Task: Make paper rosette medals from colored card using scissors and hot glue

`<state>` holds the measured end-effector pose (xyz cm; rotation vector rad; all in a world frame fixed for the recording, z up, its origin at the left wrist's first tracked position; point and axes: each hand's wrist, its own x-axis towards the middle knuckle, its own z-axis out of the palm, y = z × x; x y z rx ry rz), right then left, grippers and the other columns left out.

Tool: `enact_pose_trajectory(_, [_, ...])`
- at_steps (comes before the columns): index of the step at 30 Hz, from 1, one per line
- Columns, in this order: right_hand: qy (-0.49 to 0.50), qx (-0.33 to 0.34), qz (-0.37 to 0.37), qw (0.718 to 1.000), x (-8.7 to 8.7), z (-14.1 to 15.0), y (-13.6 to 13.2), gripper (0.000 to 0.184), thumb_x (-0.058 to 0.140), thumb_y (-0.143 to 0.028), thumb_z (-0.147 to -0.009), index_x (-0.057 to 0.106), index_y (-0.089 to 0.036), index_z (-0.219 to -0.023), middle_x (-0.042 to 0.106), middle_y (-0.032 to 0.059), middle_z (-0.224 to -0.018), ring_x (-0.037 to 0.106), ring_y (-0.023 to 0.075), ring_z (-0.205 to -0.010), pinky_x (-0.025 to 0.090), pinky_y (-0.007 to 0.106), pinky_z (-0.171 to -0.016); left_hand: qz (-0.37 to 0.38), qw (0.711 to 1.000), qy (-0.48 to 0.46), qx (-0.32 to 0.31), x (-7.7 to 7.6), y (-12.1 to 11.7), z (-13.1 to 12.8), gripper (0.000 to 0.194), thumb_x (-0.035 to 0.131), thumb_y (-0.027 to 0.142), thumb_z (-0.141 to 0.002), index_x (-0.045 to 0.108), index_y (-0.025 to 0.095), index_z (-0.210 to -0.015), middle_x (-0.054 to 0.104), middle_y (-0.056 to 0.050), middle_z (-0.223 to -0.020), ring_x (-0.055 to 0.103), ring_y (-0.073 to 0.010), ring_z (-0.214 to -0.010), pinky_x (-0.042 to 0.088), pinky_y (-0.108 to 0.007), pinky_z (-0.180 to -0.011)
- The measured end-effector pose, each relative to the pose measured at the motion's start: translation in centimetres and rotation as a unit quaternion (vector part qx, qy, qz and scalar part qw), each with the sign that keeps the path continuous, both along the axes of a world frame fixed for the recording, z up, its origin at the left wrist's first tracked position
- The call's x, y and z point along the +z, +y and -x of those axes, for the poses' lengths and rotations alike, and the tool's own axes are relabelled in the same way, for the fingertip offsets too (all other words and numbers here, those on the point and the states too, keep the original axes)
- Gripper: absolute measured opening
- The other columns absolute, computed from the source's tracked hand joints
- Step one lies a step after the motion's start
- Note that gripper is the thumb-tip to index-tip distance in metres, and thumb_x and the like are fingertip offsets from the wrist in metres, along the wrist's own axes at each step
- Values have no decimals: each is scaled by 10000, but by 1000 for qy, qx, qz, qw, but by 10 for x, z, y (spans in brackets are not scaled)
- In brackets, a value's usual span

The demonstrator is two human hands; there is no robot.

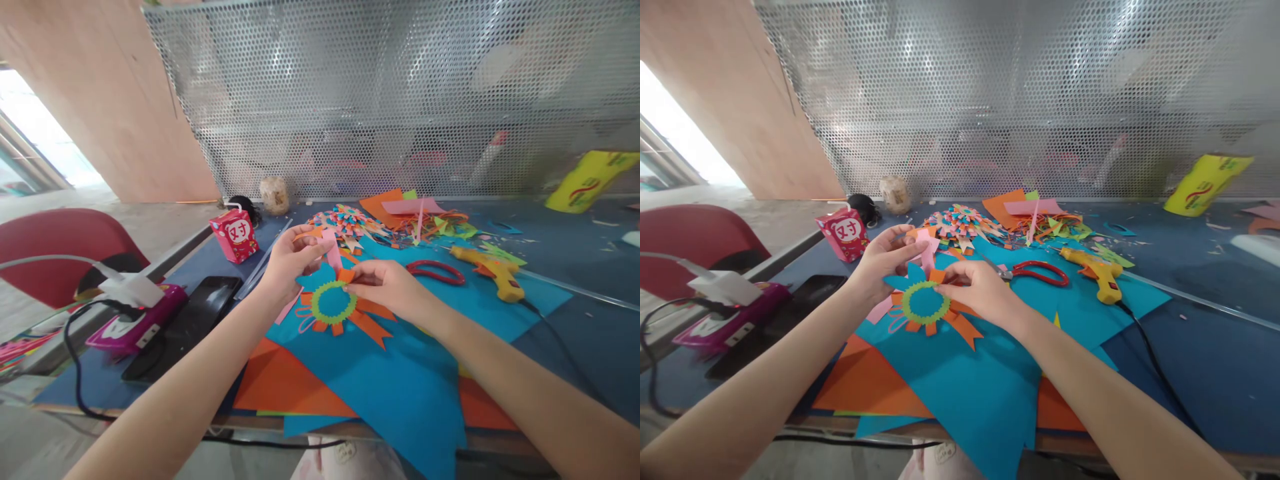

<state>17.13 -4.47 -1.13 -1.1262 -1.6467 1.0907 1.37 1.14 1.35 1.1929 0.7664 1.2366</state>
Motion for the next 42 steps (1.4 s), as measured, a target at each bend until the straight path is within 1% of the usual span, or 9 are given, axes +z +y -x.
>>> enact_pose_trajectory(8, [-23, -12, -19, 999, 3, 2, 0, 128, 586, -300, -713, 588, -173, -732, 636, 16, -745, 607, 173, -754, 485, 290, -675, -67, 997, 20, 13, 2, -2, -1, 412, 754, 165, -505, 510, 177, -837, 442, 92, -559, 416, -12, -395, 284, -122, -328])
enact_pose_trajectory(21, [-17, -51, -12, 998, 3, 2, 0, 305, 618, -266, -677, 600, -156, -960, 663, 41, -810, 623, 182, -778, 497, 304, -698, -24, 999, 32, 36, 2, -4, -2, 406, 760, 180, -483, 525, 177, -814, 432, 100, -539, 393, -14, -364, 271, -140, -311])
enact_pose_trajectory(26, [-16, -38, -31, 999, 4, 2, 0, 126, 609, -261, -680, 603, -161, -757, 640, 25, -754, 611, 157, -732, 489, 274, -666, -31, 999, 33, 23, -3, -1, -3, 391, 757, 186, -509, 519, 179, -819, 432, 98, -529, 406, -14, -362, 272, -133, -320])
enact_pose_trajectory(28, [-11, -41, -29, 999, 5, 2, -1, 114, 612, -257, -679, 590, -164, -742, 628, 16, -736, 603, 148, -709, 483, 265, -646, -31, 999, 30, 20, -3, 0, -2, 351, 729, 225, -563, 529, 182, -849, 519, 62, -599, 489, -40, -425, 304, -134, -339])
enact_pose_trajectory(31, [-10, -46, -25, 999, 8, 1, -4, 98, 607, -248, -686, 576, -162, -720, 608, 10, -705, 584, 136, -674, 468, 253, -616, -97, 995, 18, 3, 0, 1, 4, 326, 637, 253, -675, 536, 212, -982, 614, -45, -966, 614, -136, -777, 460, -184, -523])
enact_pose_trajectory(34, [-12, -55, -31, 998, 12, 0, -6, 95, 604, -244, -692, 573, -157, -714, 595, 12, -705, 568, 131, -666, 453, 248, -605, -208, 975, 66, -42, 1, 4, 14, 488, 620, 167, -677, 479, 243, -1138, 579, -75, -1116, 521, -194, -1056, 444, -310, -830])
enact_pose_trajectory(37, [-14, -62, -41, 997, 13, -1, -8, 102, 609, -244, -690, 567, -152, -709, 585, 12, -703, 559, 128, -660, 447, 247, -601, -272, 946, 159, -79, -2, 8, 20, 630, 609, 138, -678, 371, 255, -1249, 574, -88, -1133, 475, -230, -1114, 373, -422, -915])
enact_pose_trajectory(39, [-13, -52, -47, 997, 14, -2, -8, 105, 609, -244, -692, 562, -151, -703, 582, 10, -698, 558, 128, -665, 447, 245, -603, -335, 916, 211, -64, -4, 9, 21, 653, 607, 165, -690, 338, 275, -1274, 494, -90, -1241, 426, -250, -1160, 351, -455, -929])
enact_pose_trajectory(42, [-10, -36, -55, 998, 14, -1, -9, 96, 603, -239, -705, 570, -150, -720, 592, 9, -714, 562, 122, -680, 450, 236, -618, -449, 849, 279, 8, -4, 9, 20, 577, 587, 230, -729, 373, 287, -1262, 342, -71, -1365, 320, -257, -1234, 302, -441, -978])
